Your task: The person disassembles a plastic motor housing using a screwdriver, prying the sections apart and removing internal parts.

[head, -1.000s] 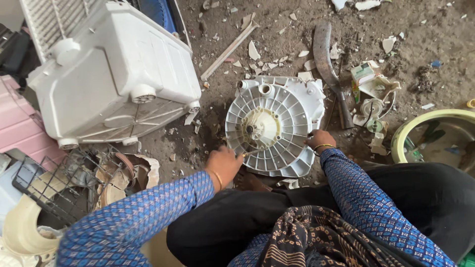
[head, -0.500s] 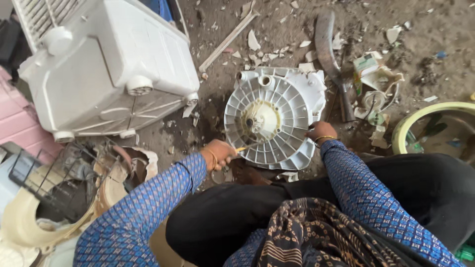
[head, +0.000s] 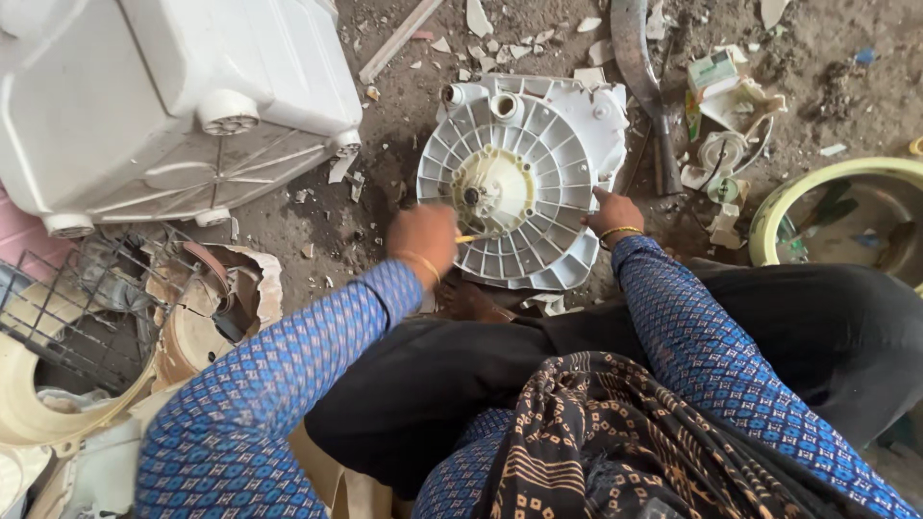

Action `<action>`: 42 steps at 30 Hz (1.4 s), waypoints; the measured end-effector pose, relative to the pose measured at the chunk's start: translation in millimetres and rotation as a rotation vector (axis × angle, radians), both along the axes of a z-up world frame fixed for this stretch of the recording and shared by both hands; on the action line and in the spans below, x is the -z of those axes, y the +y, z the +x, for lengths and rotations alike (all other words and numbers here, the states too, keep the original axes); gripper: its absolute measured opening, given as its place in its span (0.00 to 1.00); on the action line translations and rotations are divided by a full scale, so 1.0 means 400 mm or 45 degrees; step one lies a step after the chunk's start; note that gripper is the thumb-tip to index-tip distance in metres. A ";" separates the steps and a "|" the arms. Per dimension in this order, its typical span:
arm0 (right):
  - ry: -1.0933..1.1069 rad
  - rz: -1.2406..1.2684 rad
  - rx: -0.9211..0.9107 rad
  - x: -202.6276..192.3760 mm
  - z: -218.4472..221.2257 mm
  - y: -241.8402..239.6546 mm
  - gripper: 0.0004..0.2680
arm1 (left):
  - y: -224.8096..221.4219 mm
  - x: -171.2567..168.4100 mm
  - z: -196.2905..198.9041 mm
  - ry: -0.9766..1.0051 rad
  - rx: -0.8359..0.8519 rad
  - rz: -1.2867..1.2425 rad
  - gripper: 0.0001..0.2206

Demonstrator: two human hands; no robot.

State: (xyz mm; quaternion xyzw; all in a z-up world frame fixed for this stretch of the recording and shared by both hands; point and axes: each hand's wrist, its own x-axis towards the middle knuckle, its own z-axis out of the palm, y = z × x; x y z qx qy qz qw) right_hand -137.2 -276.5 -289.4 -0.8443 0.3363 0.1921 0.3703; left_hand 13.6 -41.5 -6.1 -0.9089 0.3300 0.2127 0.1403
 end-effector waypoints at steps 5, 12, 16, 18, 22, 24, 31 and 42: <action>0.013 0.010 -0.005 -0.001 0.007 -0.031 0.27 | 0.042 -0.017 0.011 0.176 -0.469 -0.359 0.08; -0.895 -0.274 0.081 -0.091 0.055 0.074 0.23 | -0.013 -0.031 -0.085 -0.232 -0.047 -1.198 0.11; -1.483 0.349 -0.605 -0.298 0.073 0.281 0.32 | -0.011 -0.085 -0.098 -0.283 -0.308 -1.409 0.10; -1.604 0.510 -0.491 -0.402 0.030 0.393 0.32 | -0.015 -0.090 -0.126 -0.162 -0.626 -1.484 0.11; -1.650 0.298 -0.299 -0.480 0.064 0.458 0.32 | -0.014 -0.061 -0.178 -0.361 -0.443 -1.624 0.11; -1.607 0.323 -0.340 -0.447 0.106 0.441 0.29 | -0.010 -0.043 -0.200 -0.298 -0.477 -1.780 0.11; -1.461 0.799 -0.692 -0.309 0.205 0.320 0.18 | 0.048 -0.073 -0.230 0.343 -0.319 -2.147 0.12; -0.990 1.043 -0.583 -0.386 0.218 0.251 0.19 | 0.126 -0.093 -0.142 0.205 0.117 -1.686 0.19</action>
